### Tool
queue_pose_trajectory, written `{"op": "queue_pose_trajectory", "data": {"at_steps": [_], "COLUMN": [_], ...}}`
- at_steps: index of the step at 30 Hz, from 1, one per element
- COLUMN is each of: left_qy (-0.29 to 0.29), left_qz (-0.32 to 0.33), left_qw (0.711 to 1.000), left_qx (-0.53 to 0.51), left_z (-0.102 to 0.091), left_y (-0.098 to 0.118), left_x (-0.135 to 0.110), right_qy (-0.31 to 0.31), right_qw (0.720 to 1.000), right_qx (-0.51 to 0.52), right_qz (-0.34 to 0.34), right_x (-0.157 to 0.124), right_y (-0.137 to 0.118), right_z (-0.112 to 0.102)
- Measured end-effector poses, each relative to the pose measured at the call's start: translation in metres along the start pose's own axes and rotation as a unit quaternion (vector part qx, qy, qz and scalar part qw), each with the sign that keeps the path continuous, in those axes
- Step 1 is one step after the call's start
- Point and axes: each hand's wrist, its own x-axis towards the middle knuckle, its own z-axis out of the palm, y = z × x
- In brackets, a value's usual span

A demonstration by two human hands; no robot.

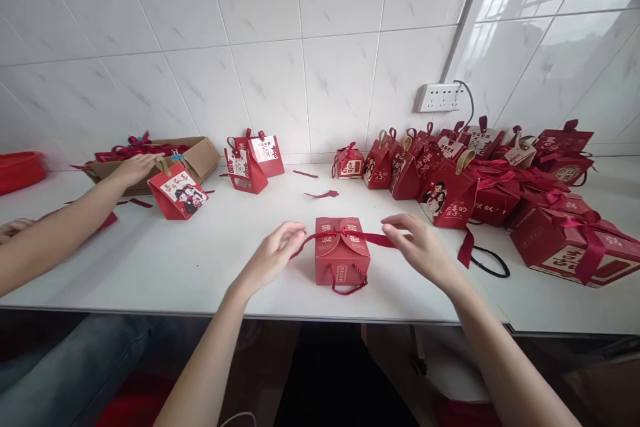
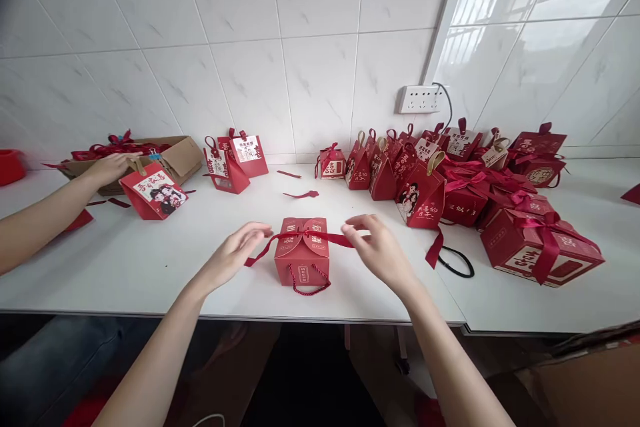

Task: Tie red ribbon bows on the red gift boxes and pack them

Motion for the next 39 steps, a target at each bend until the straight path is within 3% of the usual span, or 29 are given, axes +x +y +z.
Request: {"op": "queue_pose_trajectory", "data": {"at_steps": [3, 6, 9, 13, 16, 21, 26, 33, 39], "left_qy": [-0.134, -0.236, -0.256, -0.165, -0.117, -0.153, -0.166, -0.214, -0.221], "left_qz": [-0.015, -0.009, -0.005, -0.04, -0.04, -0.041, -0.054, -0.114, -0.157], "left_qw": [0.989, 0.963, 0.946, 0.925, 0.916, 0.912, 0.895, 0.879, 0.894], "left_qx": [-0.06, -0.129, -0.201, -0.34, -0.381, -0.379, -0.411, -0.412, -0.358], "left_z": [0.01, 0.012, 0.012, 0.019, 0.026, 0.034, 0.037, 0.03, 0.027], "left_y": [0.01, 0.006, 0.0, -0.009, -0.021, -0.043, -0.046, -0.048, -0.05], "left_x": [0.021, 0.041, 0.063, 0.1, 0.119, 0.122, 0.118, 0.121, 0.122], "right_qy": [-0.145, -0.267, -0.351, -0.335, -0.325, -0.355, -0.365, -0.372, -0.373], "right_qw": [0.989, 0.963, 0.932, 0.899, 0.882, 0.854, 0.815, 0.808, 0.843], "right_qx": [0.021, 0.025, 0.096, 0.279, 0.336, 0.371, 0.437, 0.443, 0.375], "right_qz": [0.007, 0.028, 0.01, 0.038, 0.062, 0.081, 0.105, 0.11, 0.099], "right_x": [0.011, 0.027, 0.053, 0.095, 0.113, 0.11, 0.103, 0.105, 0.106], "right_y": [-0.018, -0.017, -0.005, 0.011, 0.024, 0.046, 0.054, 0.063, 0.063], "right_z": [0.007, 0.007, 0.009, 0.026, 0.039, 0.045, 0.044, 0.044, 0.037]}}
